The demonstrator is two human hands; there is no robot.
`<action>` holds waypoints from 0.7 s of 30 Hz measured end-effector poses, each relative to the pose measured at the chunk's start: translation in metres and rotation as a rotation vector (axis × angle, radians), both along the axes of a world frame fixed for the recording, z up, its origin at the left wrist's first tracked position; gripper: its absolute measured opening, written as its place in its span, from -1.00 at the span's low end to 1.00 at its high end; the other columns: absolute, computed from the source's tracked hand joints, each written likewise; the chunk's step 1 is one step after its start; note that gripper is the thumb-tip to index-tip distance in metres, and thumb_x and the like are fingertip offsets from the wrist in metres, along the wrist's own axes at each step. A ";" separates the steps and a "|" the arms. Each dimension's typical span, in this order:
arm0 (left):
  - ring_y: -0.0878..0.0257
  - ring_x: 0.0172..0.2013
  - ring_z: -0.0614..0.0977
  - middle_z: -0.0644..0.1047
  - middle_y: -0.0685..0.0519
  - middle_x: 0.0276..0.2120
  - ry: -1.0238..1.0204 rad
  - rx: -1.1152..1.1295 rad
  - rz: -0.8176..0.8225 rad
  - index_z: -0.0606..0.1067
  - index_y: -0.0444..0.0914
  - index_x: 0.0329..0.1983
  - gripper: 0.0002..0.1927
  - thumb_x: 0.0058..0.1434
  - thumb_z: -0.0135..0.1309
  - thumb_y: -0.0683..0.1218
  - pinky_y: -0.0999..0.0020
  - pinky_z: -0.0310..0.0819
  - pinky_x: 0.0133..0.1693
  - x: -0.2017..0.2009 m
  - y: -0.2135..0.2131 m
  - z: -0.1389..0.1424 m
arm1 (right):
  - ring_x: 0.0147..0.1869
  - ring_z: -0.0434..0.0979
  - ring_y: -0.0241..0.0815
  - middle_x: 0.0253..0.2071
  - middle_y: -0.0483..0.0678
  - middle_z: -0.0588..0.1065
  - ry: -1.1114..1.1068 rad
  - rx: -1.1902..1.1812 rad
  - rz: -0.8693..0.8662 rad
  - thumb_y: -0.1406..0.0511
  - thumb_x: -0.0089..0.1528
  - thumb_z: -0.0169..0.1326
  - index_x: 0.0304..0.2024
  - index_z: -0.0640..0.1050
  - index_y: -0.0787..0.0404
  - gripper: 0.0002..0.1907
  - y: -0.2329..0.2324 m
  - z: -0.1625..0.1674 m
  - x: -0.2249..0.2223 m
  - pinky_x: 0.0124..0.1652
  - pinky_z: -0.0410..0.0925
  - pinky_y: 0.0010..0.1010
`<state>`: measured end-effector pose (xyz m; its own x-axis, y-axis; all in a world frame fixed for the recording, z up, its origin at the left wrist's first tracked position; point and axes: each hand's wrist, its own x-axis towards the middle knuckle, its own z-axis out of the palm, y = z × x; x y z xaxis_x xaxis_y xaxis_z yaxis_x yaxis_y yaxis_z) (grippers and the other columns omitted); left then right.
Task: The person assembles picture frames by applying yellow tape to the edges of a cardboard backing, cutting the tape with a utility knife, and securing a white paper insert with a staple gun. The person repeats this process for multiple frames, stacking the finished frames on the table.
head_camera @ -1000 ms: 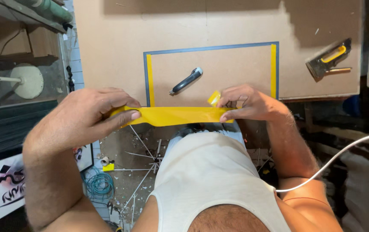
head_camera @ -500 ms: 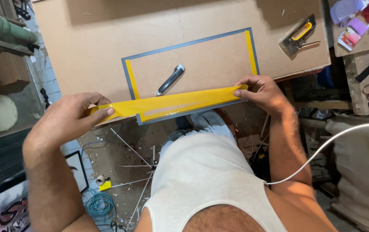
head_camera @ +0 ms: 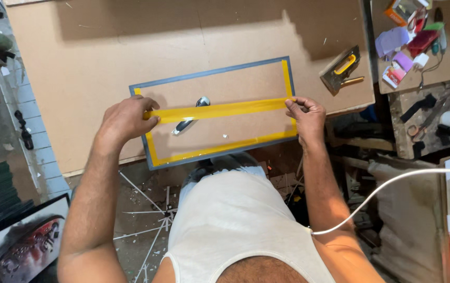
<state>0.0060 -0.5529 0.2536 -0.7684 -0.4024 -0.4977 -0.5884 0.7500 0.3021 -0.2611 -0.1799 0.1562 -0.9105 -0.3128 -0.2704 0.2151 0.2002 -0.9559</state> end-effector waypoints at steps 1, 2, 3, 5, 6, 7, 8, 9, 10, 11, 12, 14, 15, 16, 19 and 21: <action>0.02 -0.07 0.64 0.63 0.02 -0.10 0.003 -0.036 -0.018 0.64 -0.10 -0.04 -0.66 0.13 0.22 0.06 0.07 0.52 -0.06 -0.013 -0.005 -0.010 | -0.32 0.54 -0.39 -0.34 -0.12 0.59 0.071 0.050 0.002 0.38 0.22 0.32 -0.17 0.65 0.34 -0.83 -0.006 -0.008 -0.014 -0.25 0.49 -0.52; 0.02 -0.06 0.64 0.64 0.00 -0.11 -0.015 -0.024 -0.009 0.63 -0.10 -0.03 -0.66 0.16 0.21 0.08 0.07 0.52 -0.05 -0.024 -0.011 -0.020 | -0.31 0.52 -0.39 -0.33 -0.13 0.59 0.137 0.104 0.004 0.39 0.22 0.33 -0.17 0.66 0.35 -0.83 -0.012 -0.017 -0.025 -0.26 0.44 -0.53; 0.01 -0.05 0.65 0.65 -0.01 -0.11 -0.040 -0.006 -0.001 0.63 -0.11 -0.01 -0.65 0.19 0.20 0.10 0.07 0.53 -0.03 -0.034 -0.014 -0.031 | -0.30 0.50 -0.39 -0.33 -0.13 0.58 0.196 0.163 0.008 0.39 0.21 0.34 -0.17 0.67 0.36 -0.82 -0.013 -0.026 -0.033 -0.26 0.39 -0.54; 0.02 -0.05 0.65 0.64 -0.01 -0.10 -0.062 -0.014 0.018 0.62 -0.11 0.01 -0.64 0.20 0.20 0.11 0.07 0.53 -0.03 -0.058 -0.024 -0.052 | -0.27 0.49 -0.37 -0.29 -0.11 0.57 0.305 0.244 0.074 0.37 0.25 0.32 -0.23 0.66 0.38 -0.85 -0.023 -0.042 -0.057 -0.22 0.39 -0.52; 0.03 -0.05 0.65 0.64 0.00 -0.09 -0.062 -0.036 0.029 0.62 -0.10 0.01 -0.64 0.17 0.21 0.09 0.07 0.53 -0.03 -0.070 -0.026 -0.061 | -0.26 0.48 -0.36 -0.28 -0.10 0.56 0.359 0.282 0.105 0.37 0.27 0.31 -0.25 0.65 0.39 -0.84 -0.029 -0.049 -0.069 -0.20 0.39 -0.51; 0.04 -0.05 0.64 0.63 0.02 -0.08 -0.066 -0.057 0.038 0.62 -0.09 0.01 -0.63 0.14 0.22 0.08 0.06 0.53 -0.04 -0.081 -0.028 -0.070 | -0.25 0.50 -0.35 -0.26 -0.10 0.57 0.397 0.283 0.105 0.37 0.26 0.31 -0.26 0.65 0.38 -0.85 -0.033 -0.056 -0.077 -0.20 0.41 -0.50; 0.03 -0.06 0.65 0.64 0.01 -0.10 -0.075 -0.054 0.062 0.63 -0.08 0.01 -0.65 0.16 0.21 0.06 0.06 0.52 -0.04 -0.092 -0.031 -0.078 | -0.24 0.53 -0.34 -0.24 -0.09 0.57 0.436 0.281 0.105 0.37 0.25 0.31 -0.26 0.65 0.37 -0.86 -0.041 -0.063 -0.086 -0.19 0.42 -0.49; 0.02 -0.07 0.65 0.65 0.00 -0.11 -0.086 -0.051 0.087 0.64 -0.08 0.00 -0.67 0.18 0.20 0.05 0.07 0.52 -0.03 -0.102 -0.034 -0.085 | -0.23 0.55 -0.33 -0.22 -0.08 0.57 0.476 0.279 0.107 0.37 0.24 0.30 -0.26 0.65 0.35 -0.87 -0.048 -0.069 -0.094 -0.18 0.44 -0.49; 0.01 -0.08 0.66 0.66 0.00 -0.12 -0.098 -0.045 0.111 0.65 -0.07 0.00 -0.69 0.20 0.19 0.03 0.07 0.52 -0.03 -0.109 -0.034 -0.092 | -0.23 0.54 -0.32 -0.22 -0.08 0.58 0.477 0.300 0.109 0.37 0.23 0.30 -0.25 0.66 0.34 -0.87 -0.053 -0.074 -0.100 -0.19 0.43 -0.48; 0.01 -0.08 0.67 0.66 0.00 -0.14 -0.099 -0.055 0.117 0.65 -0.06 -0.01 -0.70 0.20 0.19 0.03 0.07 0.53 -0.03 -0.115 -0.035 -0.098 | -0.24 0.54 -0.31 -0.22 -0.07 0.58 0.480 0.318 0.111 0.37 0.23 0.30 -0.24 0.67 0.33 -0.88 -0.059 -0.078 -0.107 -0.20 0.43 -0.47; 0.01 -0.09 0.67 0.67 0.00 -0.15 -0.100 -0.066 0.122 0.66 -0.05 -0.02 -0.71 0.20 0.19 0.02 0.08 0.54 -0.04 -0.121 -0.037 -0.103 | -0.25 0.53 -0.30 -0.22 -0.07 0.58 0.483 0.334 0.111 0.37 0.23 0.30 -0.23 0.68 0.31 -0.88 -0.065 -0.081 -0.113 -0.20 0.43 -0.46; 0.01 -0.11 0.68 0.67 -0.01 -0.17 -0.125 -0.091 0.123 0.67 -0.05 -0.04 -0.73 0.18 0.20 0.00 0.09 0.56 -0.06 -0.127 -0.035 -0.112 | -0.24 0.55 -0.28 -0.20 -0.06 0.58 0.497 0.345 0.124 0.36 0.22 0.31 -0.24 0.67 0.31 -0.87 -0.074 -0.085 -0.120 -0.20 0.44 -0.46; 0.01 -0.11 0.68 0.67 -0.01 -0.17 -0.141 -0.111 0.121 0.67 -0.06 -0.05 -0.73 0.17 0.21 -0.01 0.10 0.56 -0.08 -0.130 -0.036 -0.115 | -0.24 0.55 -0.27 -0.20 -0.05 0.57 0.509 0.346 0.128 0.36 0.21 0.32 -0.24 0.66 0.31 -0.87 -0.078 -0.087 -0.124 -0.20 0.44 -0.46; 0.02 -0.12 0.69 0.67 -0.02 -0.18 -0.156 -0.132 0.120 0.67 -0.07 -0.07 -0.74 0.16 0.21 -0.02 0.10 0.57 -0.09 -0.134 -0.038 -0.117 | -0.22 0.57 -0.26 -0.20 -0.05 0.58 0.521 0.342 0.132 0.35 0.21 0.32 -0.24 0.67 0.30 -0.87 -0.080 -0.088 -0.128 -0.19 0.45 -0.45; 0.01 -0.11 0.69 0.67 -0.01 -0.17 -0.156 -0.111 0.113 0.68 -0.03 -0.06 -0.76 0.20 0.19 -0.03 0.08 0.57 -0.08 -0.136 -0.037 -0.120 | -0.19 0.60 -0.24 -0.22 -0.04 0.59 0.539 0.358 0.150 0.36 0.20 0.33 -0.24 0.68 0.28 -0.88 -0.081 -0.092 -0.130 -0.16 0.46 -0.43; 0.02 -0.11 0.69 0.67 0.00 -0.16 -0.166 -0.123 0.124 0.68 -0.02 -0.06 -0.75 0.19 0.19 -0.06 0.09 0.57 -0.09 -0.140 -0.037 -0.120 | -0.18 0.61 -0.21 -0.24 -0.03 0.60 0.566 0.382 0.157 0.36 0.19 0.34 -0.24 0.69 0.28 -0.88 -0.082 -0.093 -0.133 -0.14 0.46 -0.41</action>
